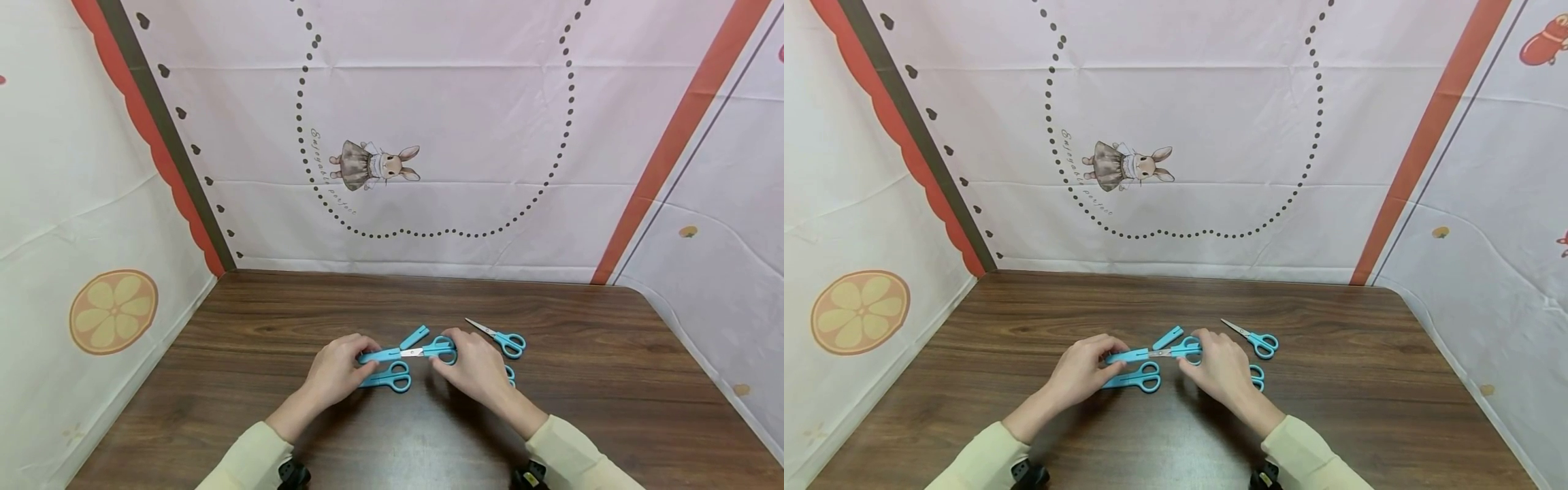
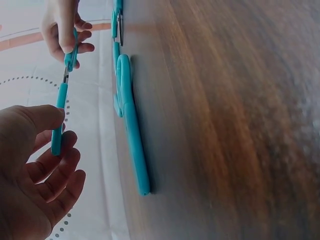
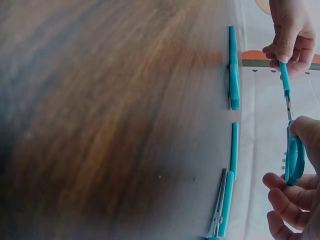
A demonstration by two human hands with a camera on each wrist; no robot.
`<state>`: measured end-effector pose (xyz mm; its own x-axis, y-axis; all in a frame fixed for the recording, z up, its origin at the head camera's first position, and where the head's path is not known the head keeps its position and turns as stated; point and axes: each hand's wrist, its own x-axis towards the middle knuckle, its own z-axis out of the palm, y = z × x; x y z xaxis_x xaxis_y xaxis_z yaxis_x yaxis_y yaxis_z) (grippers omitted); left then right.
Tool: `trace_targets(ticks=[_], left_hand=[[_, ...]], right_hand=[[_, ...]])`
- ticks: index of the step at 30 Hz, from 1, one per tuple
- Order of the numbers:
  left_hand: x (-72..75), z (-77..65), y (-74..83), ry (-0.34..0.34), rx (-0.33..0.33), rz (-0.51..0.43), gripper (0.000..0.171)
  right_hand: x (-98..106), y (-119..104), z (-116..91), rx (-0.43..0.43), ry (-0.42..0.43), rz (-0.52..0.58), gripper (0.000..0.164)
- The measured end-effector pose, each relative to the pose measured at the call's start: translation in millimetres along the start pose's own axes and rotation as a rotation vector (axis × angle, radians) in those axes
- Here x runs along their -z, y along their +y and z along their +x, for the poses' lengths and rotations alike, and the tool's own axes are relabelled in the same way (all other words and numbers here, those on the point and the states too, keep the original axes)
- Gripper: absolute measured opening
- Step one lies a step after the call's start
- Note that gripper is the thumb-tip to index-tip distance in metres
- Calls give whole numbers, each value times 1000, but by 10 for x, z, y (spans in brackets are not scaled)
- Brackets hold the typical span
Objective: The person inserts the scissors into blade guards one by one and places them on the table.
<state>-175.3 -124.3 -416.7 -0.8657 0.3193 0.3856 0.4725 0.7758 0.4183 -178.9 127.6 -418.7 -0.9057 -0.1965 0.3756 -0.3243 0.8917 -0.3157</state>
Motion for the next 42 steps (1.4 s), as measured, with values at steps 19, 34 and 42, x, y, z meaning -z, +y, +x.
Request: trace_targets(ticks=[19,34,42], left_hand=[[-28,34,62,-27,-1,4,12],[-48,40,75,-35,-14,1,14],[-39,41,68,-20,-15,2,16]], right_hand=[[-10,-20,-6,-10,-11,-5,48],[-31,-34,-14,-20,-8,-14,49],[-31,-33,-16,-25,-12,-19,49]])
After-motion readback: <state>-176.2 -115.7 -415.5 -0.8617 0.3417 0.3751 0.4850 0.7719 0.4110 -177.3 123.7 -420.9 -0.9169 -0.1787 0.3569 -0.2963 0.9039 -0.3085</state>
